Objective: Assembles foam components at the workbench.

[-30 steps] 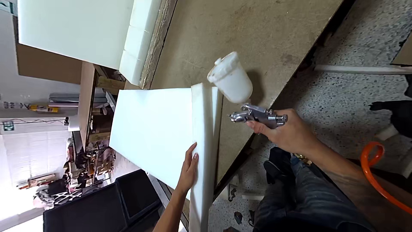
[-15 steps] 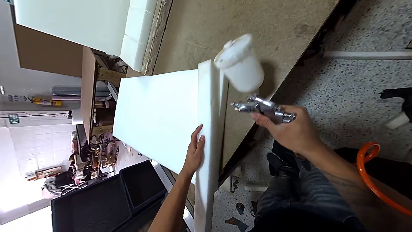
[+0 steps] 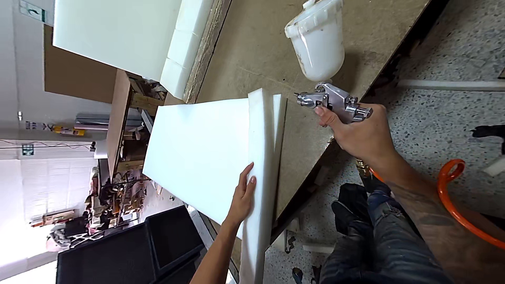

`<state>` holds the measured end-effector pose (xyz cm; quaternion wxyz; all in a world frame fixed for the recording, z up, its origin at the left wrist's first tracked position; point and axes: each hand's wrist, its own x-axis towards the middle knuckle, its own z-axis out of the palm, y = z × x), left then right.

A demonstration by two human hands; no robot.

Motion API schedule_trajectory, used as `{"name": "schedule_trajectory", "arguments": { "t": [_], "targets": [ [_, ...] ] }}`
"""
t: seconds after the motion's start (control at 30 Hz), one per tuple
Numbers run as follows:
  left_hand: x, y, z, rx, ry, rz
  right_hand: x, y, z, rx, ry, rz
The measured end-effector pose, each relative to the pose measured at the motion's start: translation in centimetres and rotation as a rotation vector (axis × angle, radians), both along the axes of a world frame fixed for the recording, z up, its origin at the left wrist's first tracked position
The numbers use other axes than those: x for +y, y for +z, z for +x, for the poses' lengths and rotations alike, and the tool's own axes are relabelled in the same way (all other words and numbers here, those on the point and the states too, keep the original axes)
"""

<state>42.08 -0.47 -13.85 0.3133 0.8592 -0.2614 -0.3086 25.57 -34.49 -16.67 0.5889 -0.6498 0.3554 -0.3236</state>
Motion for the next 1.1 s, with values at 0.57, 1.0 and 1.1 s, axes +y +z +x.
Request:
{"name": "schedule_trajectory", "arguments": {
  "t": [0.57, 1.0, 1.1],
  "targets": [
    [0.1, 0.7, -1.6, -0.030, 0.001, -0.002, 13.8, -0.5, -9.6, -0.026, 0.388, 0.088],
    [-0.4, -0.1, -1.0, -0.013, -0.065, -0.205, 21.7, -2.1, -14.2, -0.104, 0.663, 0.115],
    [-0.2, -0.4, -0.9, 0.000, -0.068, -0.226, 22.1, -2.3, -14.4, -0.118, 0.629, 0.101]
  ]
}}
